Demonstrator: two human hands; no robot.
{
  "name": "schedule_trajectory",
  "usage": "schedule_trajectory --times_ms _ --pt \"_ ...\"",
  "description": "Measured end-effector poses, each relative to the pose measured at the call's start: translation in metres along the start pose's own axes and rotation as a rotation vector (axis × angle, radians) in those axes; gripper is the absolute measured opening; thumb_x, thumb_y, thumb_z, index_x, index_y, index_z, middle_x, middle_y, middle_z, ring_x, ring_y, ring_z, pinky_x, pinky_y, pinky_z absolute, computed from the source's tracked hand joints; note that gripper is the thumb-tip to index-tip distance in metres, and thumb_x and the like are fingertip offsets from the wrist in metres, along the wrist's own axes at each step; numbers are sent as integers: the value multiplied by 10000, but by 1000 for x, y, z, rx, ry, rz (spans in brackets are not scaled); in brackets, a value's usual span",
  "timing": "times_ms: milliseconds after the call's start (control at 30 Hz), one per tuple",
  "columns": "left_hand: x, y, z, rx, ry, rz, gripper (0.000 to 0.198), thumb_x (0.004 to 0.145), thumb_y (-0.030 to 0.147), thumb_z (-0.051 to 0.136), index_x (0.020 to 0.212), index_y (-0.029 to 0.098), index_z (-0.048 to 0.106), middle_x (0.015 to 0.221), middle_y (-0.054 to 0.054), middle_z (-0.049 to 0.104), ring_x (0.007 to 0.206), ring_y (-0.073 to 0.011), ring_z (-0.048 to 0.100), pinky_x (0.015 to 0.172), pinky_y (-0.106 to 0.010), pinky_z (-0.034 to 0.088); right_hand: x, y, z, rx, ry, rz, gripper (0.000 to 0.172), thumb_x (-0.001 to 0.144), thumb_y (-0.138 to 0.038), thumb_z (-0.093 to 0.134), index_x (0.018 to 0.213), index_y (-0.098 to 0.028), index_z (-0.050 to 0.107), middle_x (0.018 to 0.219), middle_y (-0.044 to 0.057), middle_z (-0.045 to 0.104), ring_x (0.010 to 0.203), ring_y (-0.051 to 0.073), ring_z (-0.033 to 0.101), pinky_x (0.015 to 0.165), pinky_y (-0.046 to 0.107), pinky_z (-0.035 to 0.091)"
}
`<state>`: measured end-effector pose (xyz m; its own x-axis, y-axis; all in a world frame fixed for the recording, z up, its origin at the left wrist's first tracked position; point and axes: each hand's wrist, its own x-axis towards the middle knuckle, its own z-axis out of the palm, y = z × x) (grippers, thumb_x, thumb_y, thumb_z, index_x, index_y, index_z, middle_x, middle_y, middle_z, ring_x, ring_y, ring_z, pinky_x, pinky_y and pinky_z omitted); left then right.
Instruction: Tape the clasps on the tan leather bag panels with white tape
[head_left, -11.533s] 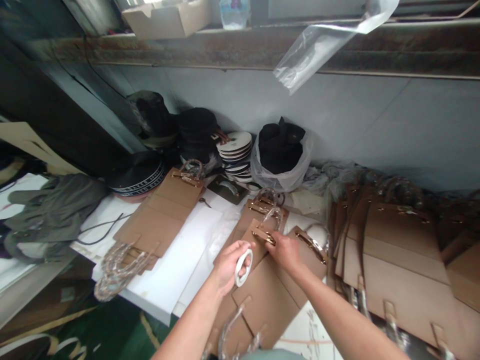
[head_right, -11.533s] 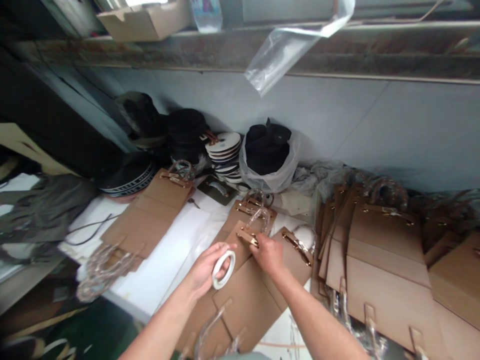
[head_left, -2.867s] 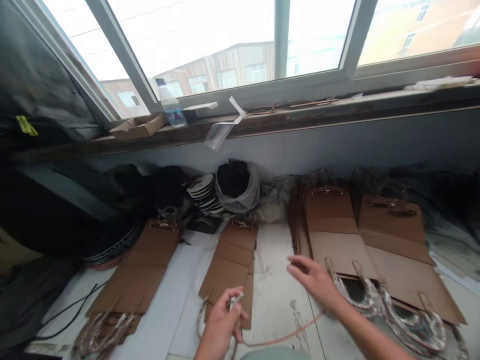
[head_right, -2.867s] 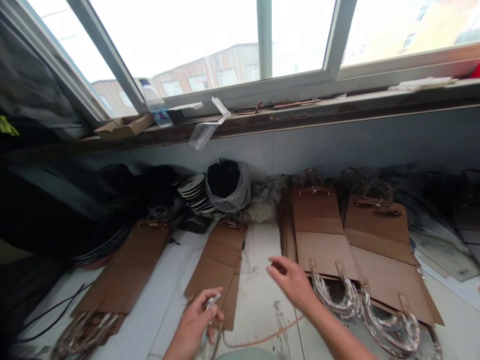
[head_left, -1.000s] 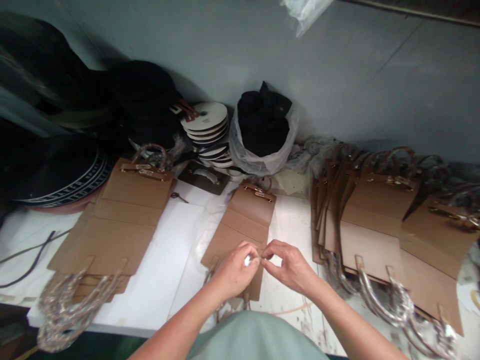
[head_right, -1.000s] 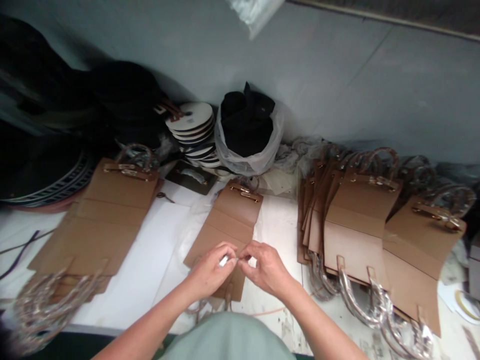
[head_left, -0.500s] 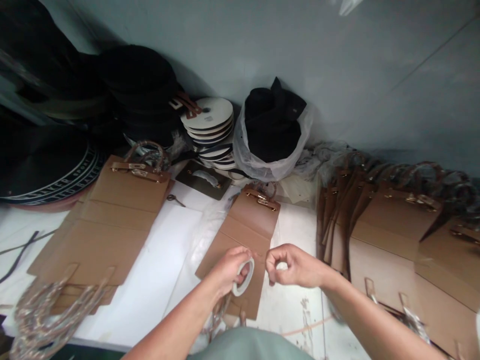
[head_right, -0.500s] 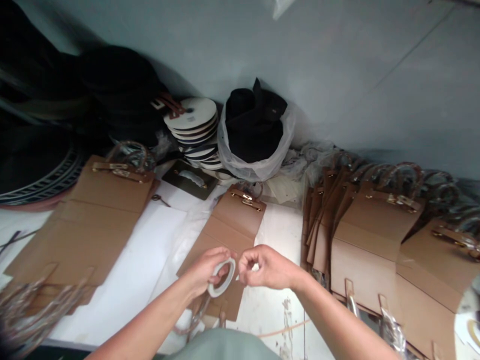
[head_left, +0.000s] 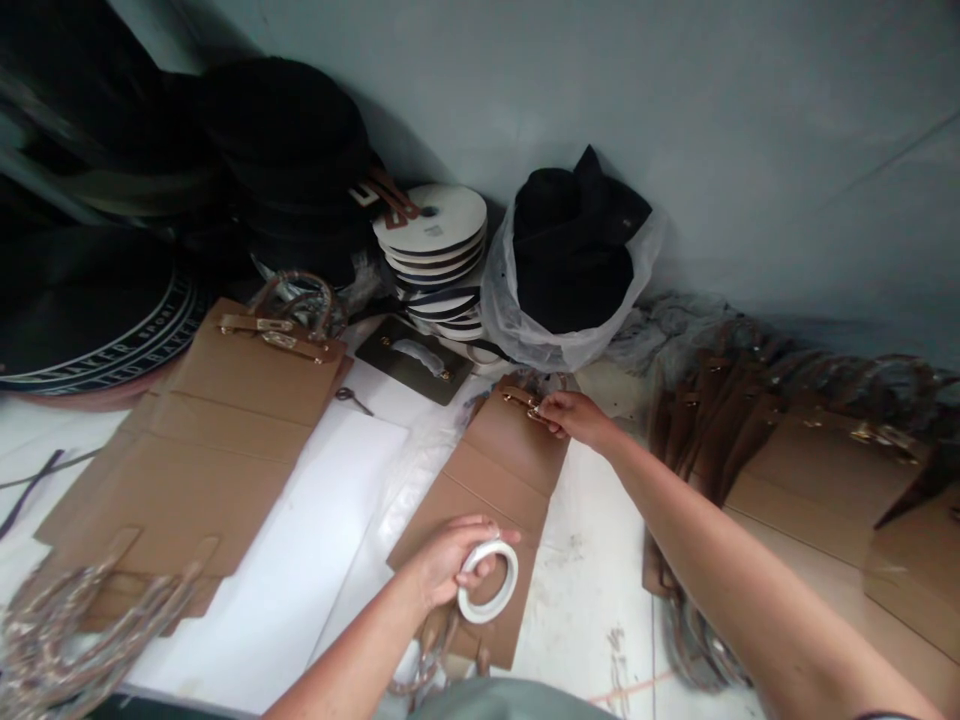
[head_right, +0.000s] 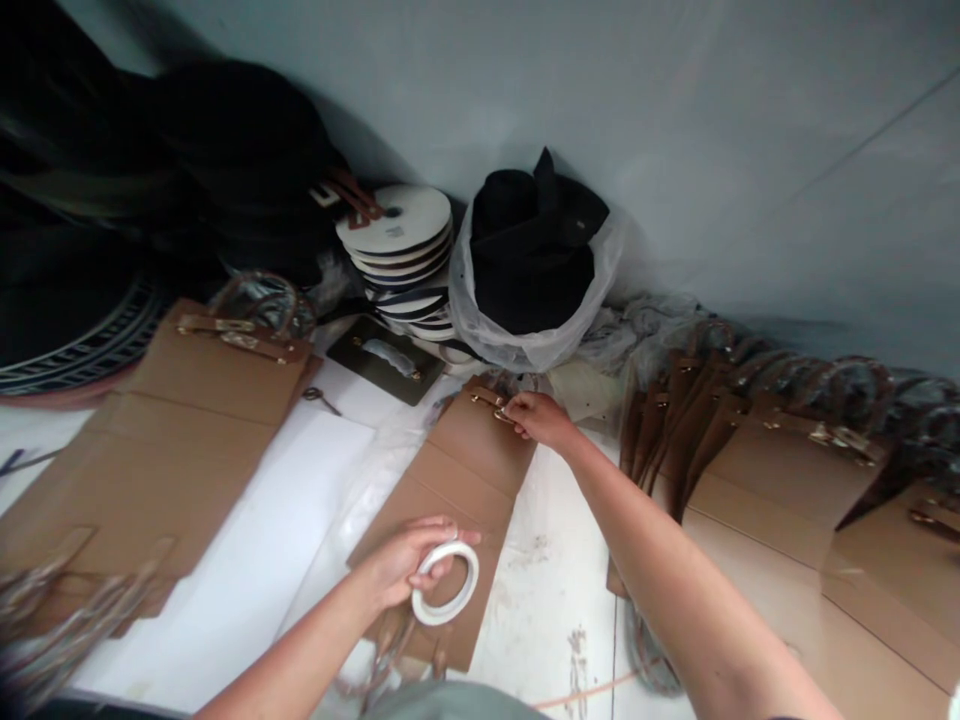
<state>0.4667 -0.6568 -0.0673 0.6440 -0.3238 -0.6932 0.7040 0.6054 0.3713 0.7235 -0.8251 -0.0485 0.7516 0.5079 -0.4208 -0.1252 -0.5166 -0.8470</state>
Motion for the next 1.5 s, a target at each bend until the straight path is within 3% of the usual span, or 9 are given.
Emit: schedule_trajectory --times_ms 233,400,500,700,900,1033,1133,1300,1500 --pt "0 1 5 37 39 16 221 778 293 748 790 134 594 1105 -130 722 456 -27 495 322 -165 95 7 8 3 -105 91 -13 205 865 -396 641 838 -193 649 604 -18 612 533 131 565 501 221 427" --pt "-18 12 19 46 35 65 233 808 342 732 873 132 656 798 -59 697 421 -26 408 339 -173 88 -3 2 11 -471 435 -103 268 804 -475 730 869 -224 662 756 -1 691 661 169 609 571 253 374" --pt "-44 32 31 92 53 136 251 850 370 699 935 136 661 765 -54 683 421 -26 351 357 -184 85 -12 -2 20 -638 457 -121 319 911 -541 608 825 -247 694 764 9 711 691 185 625 569 273 333" --pt "-89 83 33 377 358 366 275 830 422 687 915 165 637 784 -42 692 488 -65 414 419 -177 142 -15 -15 32 -883 411 -36 355 990 -493 511 900 -227 729 835 81 733 775 240 666 618 298 373" --pt "-77 102 8 771 467 441 285 820 404 610 656 173 582 1315 -150 662 1019 -251 666 513 -206 330 -15 -28 31 -991 348 -99 293 1003 -366 474 940 -205 711 900 107 737 799 246 680 628 307 389" --pt "-61 94 4 919 337 446 209 825 334 582 647 224 573 862 -90 766 1377 -296 491 896 -322 449 -30 -24 22 -997 340 -68 279 969 -393 513 896 -220 718 855 94 737 776 248 678 602 300 372" --pt "-60 84 13 949 270 430 201 859 374 565 718 231 566 753 -60 736 1148 -300 656 854 -345 465 -53 -10 10 -1005 341 -10 287 937 -426 529 858 -229 723 833 95 737 760 258 678 578 300 355" --pt "-70 69 34 882 266 477 244 858 416 596 788 188 547 1307 -138 649 541 -87 538 548 -256 417 -97 34 -16 -1009 271 173 278 884 -442 548 839 -243 737 863 102 745 761 266 684 552 298 328" --pt "-77 48 56 793 247 449 252 927 468 532 944 217 533 910 -17 675 429 -51 393 397 -195 265 -143 54 -20 -836 311 155 405 868 -598 573 745 -240 715 694 64 676 685 245 641 555 301 341"
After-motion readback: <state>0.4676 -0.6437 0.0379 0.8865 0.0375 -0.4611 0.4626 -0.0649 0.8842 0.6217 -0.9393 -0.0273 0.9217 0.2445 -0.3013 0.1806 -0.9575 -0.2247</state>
